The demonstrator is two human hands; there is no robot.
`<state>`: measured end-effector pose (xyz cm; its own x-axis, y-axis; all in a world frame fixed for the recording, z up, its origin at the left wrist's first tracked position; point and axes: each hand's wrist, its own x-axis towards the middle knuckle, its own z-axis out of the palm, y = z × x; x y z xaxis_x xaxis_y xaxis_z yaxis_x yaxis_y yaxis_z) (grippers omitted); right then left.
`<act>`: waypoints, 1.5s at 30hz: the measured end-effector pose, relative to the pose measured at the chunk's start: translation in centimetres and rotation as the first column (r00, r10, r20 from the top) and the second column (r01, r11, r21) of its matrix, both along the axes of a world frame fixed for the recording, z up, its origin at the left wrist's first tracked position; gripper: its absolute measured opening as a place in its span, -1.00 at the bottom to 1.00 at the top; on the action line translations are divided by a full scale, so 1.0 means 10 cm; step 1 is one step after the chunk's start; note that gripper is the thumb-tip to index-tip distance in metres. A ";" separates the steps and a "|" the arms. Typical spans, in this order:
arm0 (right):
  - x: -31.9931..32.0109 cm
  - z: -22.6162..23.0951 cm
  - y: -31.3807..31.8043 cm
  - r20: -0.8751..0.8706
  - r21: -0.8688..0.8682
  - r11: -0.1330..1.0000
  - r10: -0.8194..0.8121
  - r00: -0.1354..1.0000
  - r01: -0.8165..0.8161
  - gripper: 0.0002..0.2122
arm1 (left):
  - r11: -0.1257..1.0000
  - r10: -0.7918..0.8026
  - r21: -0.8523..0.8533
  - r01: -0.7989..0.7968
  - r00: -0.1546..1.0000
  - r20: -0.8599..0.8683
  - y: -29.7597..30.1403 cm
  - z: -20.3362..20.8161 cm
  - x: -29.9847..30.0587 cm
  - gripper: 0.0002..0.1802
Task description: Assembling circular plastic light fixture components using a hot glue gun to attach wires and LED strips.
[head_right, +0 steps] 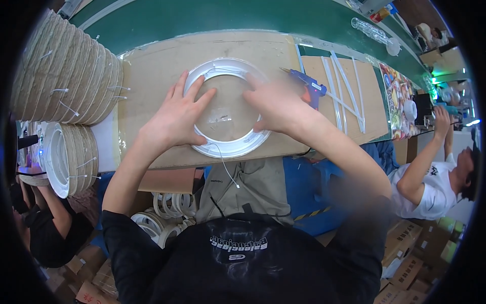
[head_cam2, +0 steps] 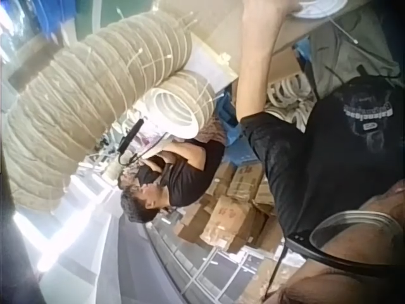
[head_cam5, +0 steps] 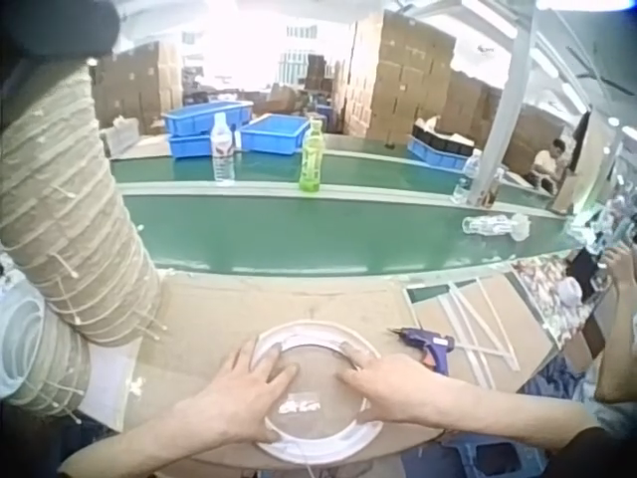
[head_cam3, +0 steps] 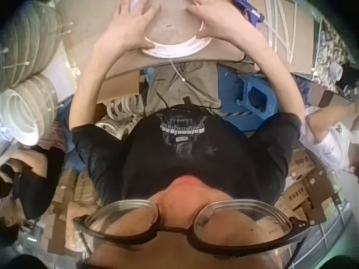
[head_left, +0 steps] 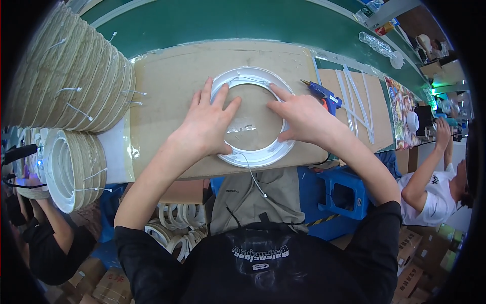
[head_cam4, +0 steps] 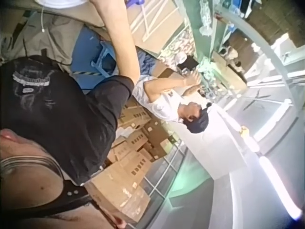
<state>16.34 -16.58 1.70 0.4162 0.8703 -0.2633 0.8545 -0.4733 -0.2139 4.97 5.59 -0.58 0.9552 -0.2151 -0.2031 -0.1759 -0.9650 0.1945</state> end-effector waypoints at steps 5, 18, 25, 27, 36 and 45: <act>-0.01 -0.01 -0.04 0.019 0.015 1.000 0.011 1.000 -0.011 -0.40 | 0.999 -0.005 0.040 0.007 0.999 -0.040 -0.01 0.04 0.01 0.15; 0.04 0.03 -0.29 0.052 0.421 0.904 -0.111 0.992 0.079 -0.62 | 0.998 -0.025 -0.053 0.028 0.999 0.046 0.10 -0.02 -0.05 -0.19; 0.08 -0.13 -0.88 0.065 0.480 0.639 -0.710 0.702 0.602 -0.69 | 0.857 0.113 -0.506 0.101 0.921 0.374 0.27 -0.01 0.08 -0.41; 0.03 -0.22 -0.94 0.129 0.387 0.639 -0.752 0.647 0.665 -0.64 | 0.798 0.180 -0.595 0.095 0.904 0.387 0.34 -0.01 0.19 -0.50; 0.04 -0.36 -0.98 0.290 0.270 0.609 -0.790 0.541 0.746 -0.55 | 0.440 0.474 -0.897 -0.036 0.858 0.198 0.57 -0.52 0.77 -0.77; 0.12 -0.46 -1.25 -0.400 0.257 0.383 -0.793 0.459 0.887 -0.76 | 0.325 0.447 -0.937 -0.130 0.894 0.031 0.56 -0.75 0.80 -0.78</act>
<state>17.50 -29.05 -2.94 0.9763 0.1278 -0.1745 -0.0172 -0.7583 -0.6516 12.99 11.22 -8.10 0.9689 0.1883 0.1606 -0.1154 -0.2302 0.9663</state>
